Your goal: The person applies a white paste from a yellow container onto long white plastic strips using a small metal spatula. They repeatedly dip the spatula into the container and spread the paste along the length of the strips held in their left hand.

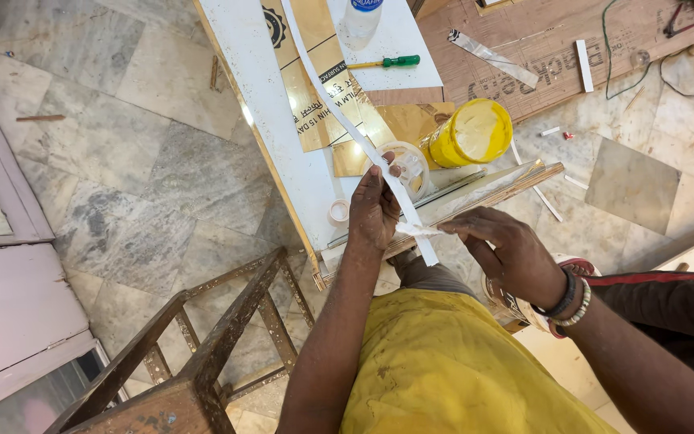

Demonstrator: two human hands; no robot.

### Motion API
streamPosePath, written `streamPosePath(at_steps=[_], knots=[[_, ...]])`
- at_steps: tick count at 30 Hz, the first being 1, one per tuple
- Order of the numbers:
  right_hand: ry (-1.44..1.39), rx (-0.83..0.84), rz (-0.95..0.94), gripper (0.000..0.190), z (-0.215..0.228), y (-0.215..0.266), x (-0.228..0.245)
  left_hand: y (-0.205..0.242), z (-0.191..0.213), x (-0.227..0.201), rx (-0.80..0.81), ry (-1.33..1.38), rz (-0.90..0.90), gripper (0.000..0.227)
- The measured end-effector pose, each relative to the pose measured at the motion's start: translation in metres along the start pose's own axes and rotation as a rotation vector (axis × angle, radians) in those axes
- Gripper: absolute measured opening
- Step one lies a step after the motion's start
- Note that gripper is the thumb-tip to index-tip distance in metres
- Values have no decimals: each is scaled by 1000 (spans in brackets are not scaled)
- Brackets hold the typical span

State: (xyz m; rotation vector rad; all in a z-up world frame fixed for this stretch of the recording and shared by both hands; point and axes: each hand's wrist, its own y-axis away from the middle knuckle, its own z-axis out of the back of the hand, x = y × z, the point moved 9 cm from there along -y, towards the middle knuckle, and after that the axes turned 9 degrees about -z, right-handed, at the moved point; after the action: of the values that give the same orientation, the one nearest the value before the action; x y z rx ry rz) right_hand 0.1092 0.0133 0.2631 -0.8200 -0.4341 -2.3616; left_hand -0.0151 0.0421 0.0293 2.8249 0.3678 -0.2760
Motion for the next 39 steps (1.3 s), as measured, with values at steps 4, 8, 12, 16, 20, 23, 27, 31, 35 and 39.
streamPosePath(at_steps=[4,8,12,16,20,23,27,31,35,39], knots=[[1,39,-104,35,-8,10,-9,-2,4,2,23,59,-8,46],[-37,56,-47,39,-11,25,-2,-2,3,0,62,72,-37,44],[-50,84,-20,43,-11,33,6,-3,8,1,-49,66,4,44],[-100,123,47,42,-4,46,23,-1,12,1,-102,66,18,44],[-274,42,16,39,12,50,27,0,7,-2,-65,63,20,44],[-218,-120,-23,28,13,24,8,6,-3,-5,31,93,6,46],[-251,-192,0,25,-9,-23,-14,7,-12,-6,62,11,-3,49],[-269,-174,54,28,-27,-32,-17,11,-14,-7,96,25,-13,51],[-219,-198,60,25,-33,-14,-22,9,-11,-6,96,49,-6,52],[-191,-92,0,24,-32,21,-39,10,-15,-7,117,51,-20,51]])
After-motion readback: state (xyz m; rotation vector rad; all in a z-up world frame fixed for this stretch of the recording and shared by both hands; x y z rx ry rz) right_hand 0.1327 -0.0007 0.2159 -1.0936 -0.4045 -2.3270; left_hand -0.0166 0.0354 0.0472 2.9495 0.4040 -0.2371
